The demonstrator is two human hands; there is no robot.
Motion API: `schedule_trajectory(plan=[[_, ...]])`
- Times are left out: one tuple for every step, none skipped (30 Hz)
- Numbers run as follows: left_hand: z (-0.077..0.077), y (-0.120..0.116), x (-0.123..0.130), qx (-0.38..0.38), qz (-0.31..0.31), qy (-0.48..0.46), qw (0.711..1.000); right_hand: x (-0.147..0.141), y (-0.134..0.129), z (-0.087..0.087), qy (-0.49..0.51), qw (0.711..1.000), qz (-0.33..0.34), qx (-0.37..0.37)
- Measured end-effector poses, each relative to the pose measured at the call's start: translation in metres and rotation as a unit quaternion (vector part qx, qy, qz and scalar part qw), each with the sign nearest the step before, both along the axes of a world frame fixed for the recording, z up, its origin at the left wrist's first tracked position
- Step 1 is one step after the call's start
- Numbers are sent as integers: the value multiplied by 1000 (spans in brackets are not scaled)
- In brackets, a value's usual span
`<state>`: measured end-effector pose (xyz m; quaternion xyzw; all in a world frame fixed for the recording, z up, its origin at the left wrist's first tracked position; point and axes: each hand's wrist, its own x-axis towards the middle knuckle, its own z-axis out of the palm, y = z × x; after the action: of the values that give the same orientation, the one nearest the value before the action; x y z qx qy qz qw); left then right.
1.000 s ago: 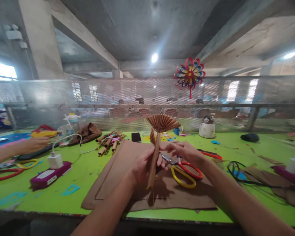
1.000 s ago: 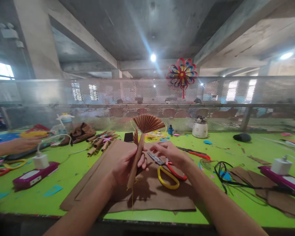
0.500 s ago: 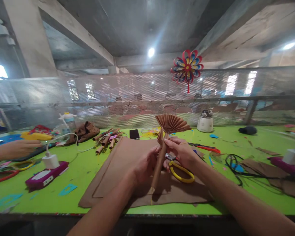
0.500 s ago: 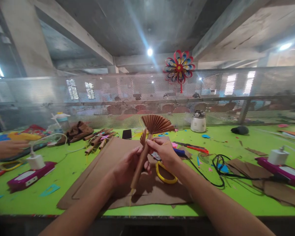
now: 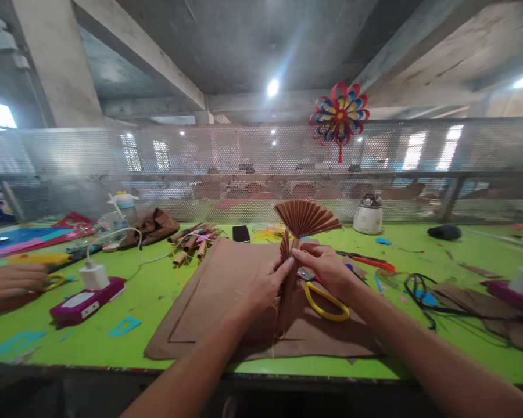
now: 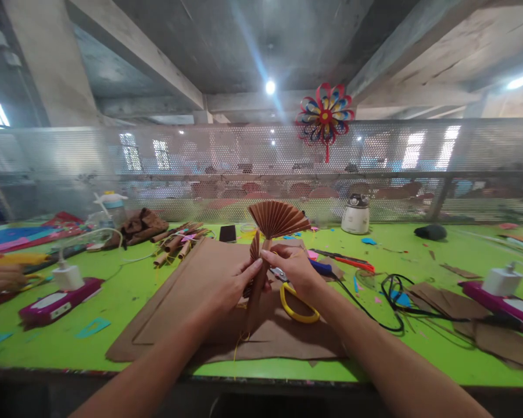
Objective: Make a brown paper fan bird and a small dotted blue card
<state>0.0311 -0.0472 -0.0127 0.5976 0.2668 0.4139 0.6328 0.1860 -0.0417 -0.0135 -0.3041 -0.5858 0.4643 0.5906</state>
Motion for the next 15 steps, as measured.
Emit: schedule_trajectory(plan=[[0, 0, 0, -1, 1, 3, 1000, 0, 0, 0, -1, 1000, 3, -1], [0, 0, 1, -2, 3, 7, 1000, 1, 0, 0, -1, 1000, 4, -2], [-1, 1, 1, -2, 5, 10, 1000, 1, 0, 0, -1, 1000, 5, -2], [-1, 1, 1, -2, 6, 12, 1000, 1, 0, 0, -1, 1000, 6, -3], [-2, 1, 1, -1, 8, 14, 1000, 0, 0, 0, -2, 1000, 6, -5], [-2, 1, 2, 1, 8, 16, 1000, 0, -1, 0, -4, 1000, 5, -6], [-3, 1, 2, 3, 8, 19, 1000, 0, -1, 0, -7, 1000, 1, -7], [-3, 1, 2, 5, 6, 22, 1000, 0, -2, -1, -12, 1000, -3, -9], [-3, 1, 2, 6, 5, 25, 1000, 0, -2, -1, -18, 1000, -8, -12], [-3, 0, 1, 5, 2, 27, 1000, 0, -2, -2, -23, 1000, -12, -14], [-2, -1, 1, 3, -4, 27, 1000, 1, -1, -3, -26, 999, -16, -14], [-1, -2, 0, 0, -13, 28, 1000, 2, 0, -3, -27, 999, -18, -11], [0, -2, -1, -2, -21, 28, 999, 3, 1, -4, -26, 999, -19, -6], [1, -3, -2, -3, -30, 29, 999, 4, 2, -5, -24, 1000, -17, -1], [1, -3, -4, -1, -38, 30, 999, 5, 3, -5, -23, 1000, -14, 4]])
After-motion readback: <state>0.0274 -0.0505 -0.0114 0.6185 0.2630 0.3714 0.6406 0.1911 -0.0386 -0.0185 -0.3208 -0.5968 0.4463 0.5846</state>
